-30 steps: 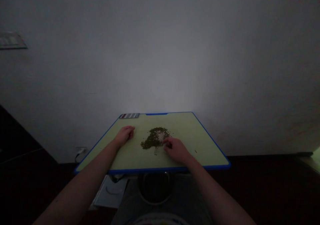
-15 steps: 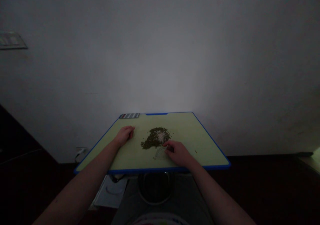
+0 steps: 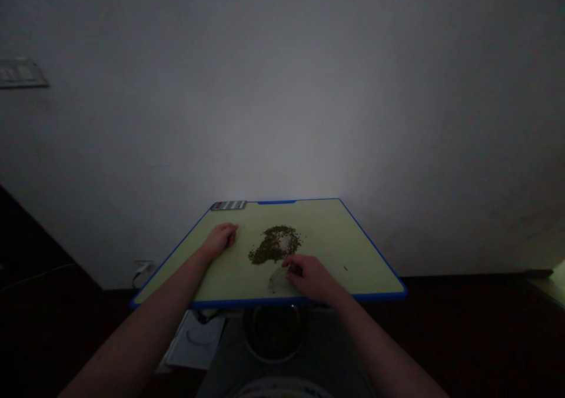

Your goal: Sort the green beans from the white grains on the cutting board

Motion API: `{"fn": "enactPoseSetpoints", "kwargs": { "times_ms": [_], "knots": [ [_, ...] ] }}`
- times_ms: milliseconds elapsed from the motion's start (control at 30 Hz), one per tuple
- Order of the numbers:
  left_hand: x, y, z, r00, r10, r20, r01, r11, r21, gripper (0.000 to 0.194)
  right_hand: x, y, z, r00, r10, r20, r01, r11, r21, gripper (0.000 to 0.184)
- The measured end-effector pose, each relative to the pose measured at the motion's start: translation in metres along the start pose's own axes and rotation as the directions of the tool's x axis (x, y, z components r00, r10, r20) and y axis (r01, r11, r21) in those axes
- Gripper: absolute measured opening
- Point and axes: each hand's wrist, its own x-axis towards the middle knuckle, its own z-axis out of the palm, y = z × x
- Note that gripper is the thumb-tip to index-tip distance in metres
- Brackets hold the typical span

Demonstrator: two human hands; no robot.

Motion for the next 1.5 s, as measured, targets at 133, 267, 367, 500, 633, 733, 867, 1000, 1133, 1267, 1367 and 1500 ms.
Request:
{"fn": "enactPoseSetpoints", "kwargs": {
  "times_ms": [133,267,367,500,633,733,867,1000,1133,1267,1367,1500],
  "knots": [
    [0.002,-0.003,0.0,1.0,-0.022,-0.008,0.022,1.0,0.015,0.037,-0.004,-0.003,0.0,1.0,0.001,0.022,-0.001,1.0,0.005,0.023],
    [0.003,-0.006,-0.001,1.0,-0.004,-0.006,0.004,0.999,0.037,0.037,-0.005,-0.003,0.001,1.0,0.009,0.021,-0.01,1.0,0.028,0.024],
    [0.004,-0.007,-0.001,1.0,-0.001,0.0,0.001,1.0,0.022,0.037,-0.005,-0.002,0.001,0.999,0.026,0.024,-0.027,0.998,0.049,0.024],
    [0.004,-0.007,0.0,1.0,-0.011,-0.013,0.011,1.0,0.016,0.036,-0.006,0.0,0.001,0.999,0.038,0.032,-0.04,0.997,0.071,0.024],
    [0.003,-0.004,0.0,1.0,-0.022,-0.014,0.023,1.0,0.012,0.037,-0.007,0.002,0.0,0.999,0.039,0.035,-0.043,0.994,0.099,0.024],
    [0.001,-0.001,0.0,1.0,-0.021,-0.009,0.021,1.0,0.013,0.038,-0.003,0.006,-0.002,0.999,0.047,0.0,-0.047,0.994,0.103,0.024],
    [-0.001,0.001,0.0,1.0,-0.018,0.001,0.018,1.0,0.016,0.038,0.008,0.009,-0.002,0.992,0.062,-0.114,-0.057,0.997,0.051,0.025],
    [-0.001,0.002,0.0,1.0,-0.014,-0.007,0.014,0.999,0.037,0.038,0.021,0.008,0.004,0.993,0.037,-0.112,-0.034,0.999,0.027,0.025],
    [-0.001,0.002,0.001,1.0,-0.022,-0.009,0.023,0.999,0.025,0.037,0.025,0.006,0.01,1.0,-0.03,-0.009,0.03,0.999,0.013,0.023],
    [0.0,0.002,0.002,1.0,-0.023,-0.015,0.024,1.0,0.021,0.037,0.02,0.006,0.01,0.997,-0.048,0.065,0.044,0.998,0.05,0.024],
    [0.0,0.0,0.002,1.0,-0.021,-0.018,0.021,1.0,0.016,0.038,0.015,0.005,0.007,0.996,-0.034,0.087,0.029,0.998,0.06,0.024],
    [0.001,-0.002,0.001,1.0,-0.021,-0.007,0.021,1.0,0.014,0.038,0.01,0.003,0.005,0.995,-0.008,0.1,-0.001,0.996,0.085,0.024]
  ]
}}
